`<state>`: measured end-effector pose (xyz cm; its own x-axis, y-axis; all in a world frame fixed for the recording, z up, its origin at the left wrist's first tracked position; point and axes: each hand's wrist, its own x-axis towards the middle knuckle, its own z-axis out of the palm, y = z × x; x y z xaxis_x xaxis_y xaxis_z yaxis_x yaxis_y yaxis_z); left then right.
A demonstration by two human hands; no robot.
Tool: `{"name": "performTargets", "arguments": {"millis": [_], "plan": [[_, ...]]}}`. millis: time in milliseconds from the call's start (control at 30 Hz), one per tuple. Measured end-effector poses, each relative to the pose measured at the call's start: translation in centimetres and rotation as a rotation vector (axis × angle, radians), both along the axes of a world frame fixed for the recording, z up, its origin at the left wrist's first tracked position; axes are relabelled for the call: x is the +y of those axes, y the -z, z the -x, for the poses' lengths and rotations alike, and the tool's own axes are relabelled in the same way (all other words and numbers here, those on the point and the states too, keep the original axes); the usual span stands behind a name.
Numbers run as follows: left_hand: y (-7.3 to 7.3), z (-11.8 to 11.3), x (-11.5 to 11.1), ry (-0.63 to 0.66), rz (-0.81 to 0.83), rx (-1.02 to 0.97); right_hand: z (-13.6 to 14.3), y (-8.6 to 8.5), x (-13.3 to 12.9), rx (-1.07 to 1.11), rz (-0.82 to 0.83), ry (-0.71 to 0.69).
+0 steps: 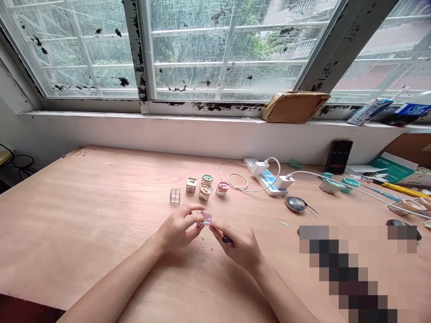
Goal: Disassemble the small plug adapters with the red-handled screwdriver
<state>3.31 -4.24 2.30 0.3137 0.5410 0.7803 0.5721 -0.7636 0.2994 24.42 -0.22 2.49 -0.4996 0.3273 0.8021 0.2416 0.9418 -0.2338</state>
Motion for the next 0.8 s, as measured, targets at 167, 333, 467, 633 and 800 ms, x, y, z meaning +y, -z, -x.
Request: {"name": "performTargets", "arguments": {"millis": [167,333,467,633,800], "plan": [[0.02,0.04,-0.08,-0.035,-0.005,0.015,0.03,-0.24,-0.17,0.02,-0.019,0.012],[-0.36,0.03,-0.16,-0.058,-0.028,0.019,-0.07,-0.67,-0.35,0.066,-0.041,0.105],[-0.55,-0.03,-0.19,-0.079,-0.039,0.028,-0.11,-0.71,-0.32,0.063,-0.04,0.08],[-0.33,-0.09,-0.18,-0.065,-0.025,0.021,0.24,-0.43,-0.31,0.035,-0.058,0.006],[-0.23,-0.13,-0.18,-0.021,-0.008,-0.001,0.48,-0.04,-0.21,0.026,-0.057,-0.003]]}}
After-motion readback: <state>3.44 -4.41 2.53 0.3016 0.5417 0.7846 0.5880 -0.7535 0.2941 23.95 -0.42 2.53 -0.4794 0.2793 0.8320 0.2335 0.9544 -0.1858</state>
